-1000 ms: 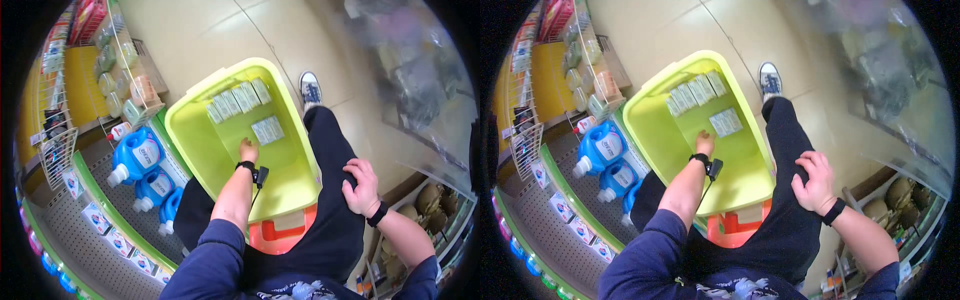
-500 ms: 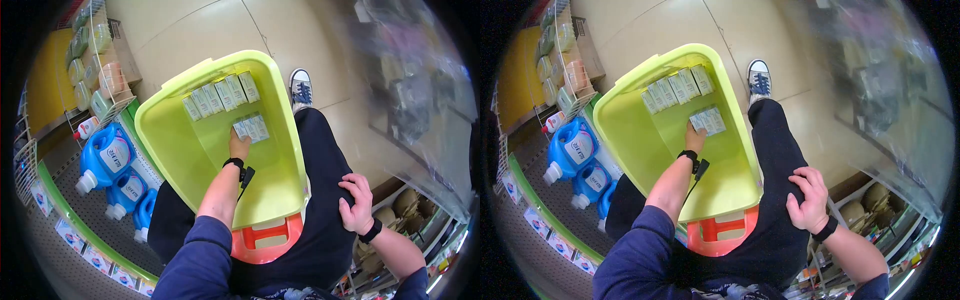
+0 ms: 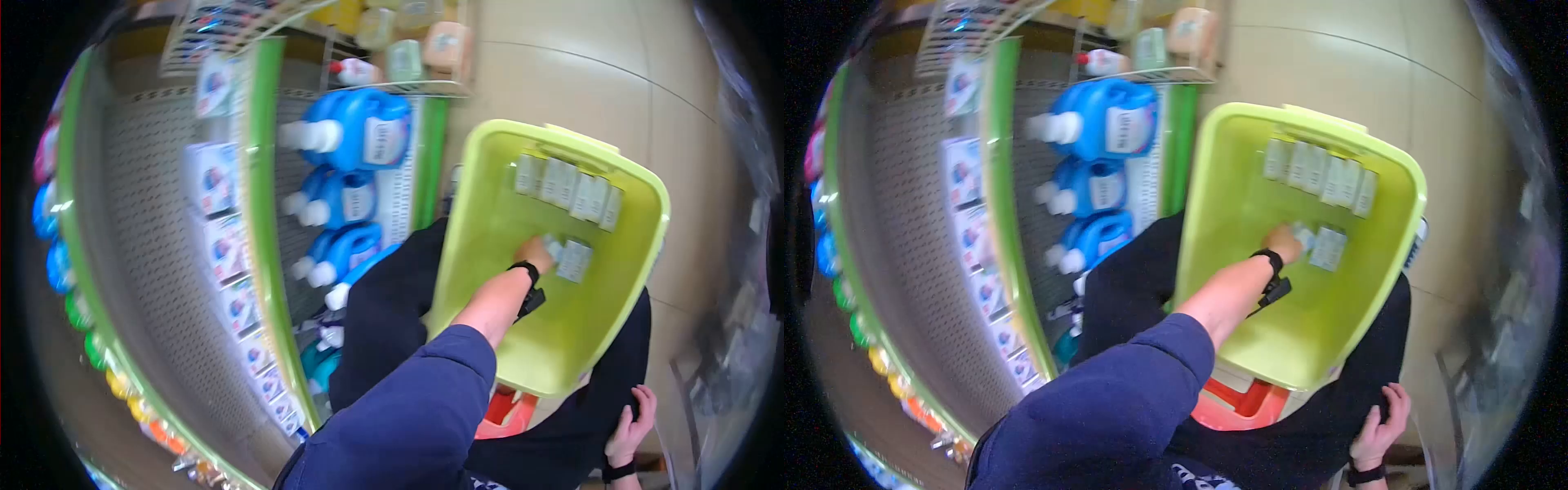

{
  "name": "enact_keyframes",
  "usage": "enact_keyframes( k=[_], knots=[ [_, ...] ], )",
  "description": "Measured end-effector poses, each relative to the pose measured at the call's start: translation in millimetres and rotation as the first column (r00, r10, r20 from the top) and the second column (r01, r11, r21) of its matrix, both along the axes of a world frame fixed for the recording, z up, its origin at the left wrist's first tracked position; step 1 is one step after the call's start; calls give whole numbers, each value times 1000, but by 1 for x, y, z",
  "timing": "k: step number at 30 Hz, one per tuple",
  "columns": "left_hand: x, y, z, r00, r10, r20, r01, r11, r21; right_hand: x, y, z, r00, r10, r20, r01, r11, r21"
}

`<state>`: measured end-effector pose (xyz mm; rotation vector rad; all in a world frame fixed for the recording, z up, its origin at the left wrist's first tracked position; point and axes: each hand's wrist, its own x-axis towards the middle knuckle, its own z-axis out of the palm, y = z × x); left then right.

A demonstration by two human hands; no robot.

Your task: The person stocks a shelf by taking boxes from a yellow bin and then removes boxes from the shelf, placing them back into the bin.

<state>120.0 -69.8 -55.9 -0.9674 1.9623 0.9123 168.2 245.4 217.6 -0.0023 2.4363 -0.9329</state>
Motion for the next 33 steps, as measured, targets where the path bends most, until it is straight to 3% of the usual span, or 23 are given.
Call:
enact_keyframes(
  k=[1, 3, 5, 7, 9, 11, 13, 15, 16, 18, 20, 22, 23, 25, 31, 32, 33],
  knots=[
    [-2, -3, 5, 997, 34, -66, -34, 999, -4, -2, 1, -4, 999, -39, -12, 39, 999, 6],
    [0, -19, 53, 960, -86, -265, 110, 991, 80, 0, 5, -9, 998, -18, -64, 17, 1000, -15],
    [-4, -48, 152, 919, -130, -373, 212, 959, 187, 2, 0, -9, 998, -23, -64, 26, 999, 35],
    [14, -76, 220, 732, -158, -663, 310, 944, 117, 9, -8, -13, 991, -17, -133, 21, 1000, 23],
    [24, -107, 296, 562, -176, -808, 346, 937, 37, 11, -15, -14, 989, -28, -142, 41, 995, 90],
    [38, -142, 353, 416, -122, -901, 232, 972, -25, 13, -19, -22, 981, -21, -194, 40, 995, 96],
    [51, -183, 409, 256, -226, -940, 97, 973, -208, 15, -20, -24, 975, -24, -221, 51, 992, 116],
    [70, -222, 436, 178, -80, -981, -212, 970, -117, 16, -27, -23, 968, 2, -249, 50, 979, 199],
    [73, -242, 451, 73, -143, -987, -311, 937, -159, 16, -32, -17, 972, -2, -235, 53, 976, 213],
    [84, -289, 462, -46, -96, -994, -439, 896, -66, 15, -36, -16, 970, -10, -242, 66, 973, 223],
    [97, -345, 461, 50, -193, -980, -634, 752, -180, 17, -33, -23, 968, -4, -253, 66, 970, 235],
    [103, -402, 452, 146, -347, -927, -724, 600, -339, 15, -36, -19, 969, 8, -247, 57, 965, 256],
    [100, -416, 453, 146, -341, -929, -721, 606, -335, 14, -37, -20, 969, 5, -245, 62, 963, 263],
    [92, -442, 450, 402, -220, -889, -818, 350, -456, 13, -35, -22, 968, -7, -252, 74, 964, 257],
    [87, -537, 425, 479, -275, -834, -786, 289, -547, 3, -35, -23, 976, 14, -217, 42, 968, 249],
    [86, -543, 422, 393, -269, -880, -785, 400, -473, 2, -34, -24, 976, 16, -218, 38, 969, 245],
    [86, -548, 417, 397, -268, -878, -779, 407, -477, 2, -34, -24, 977, 11, -211, 43, 968, 249]
  ],
)
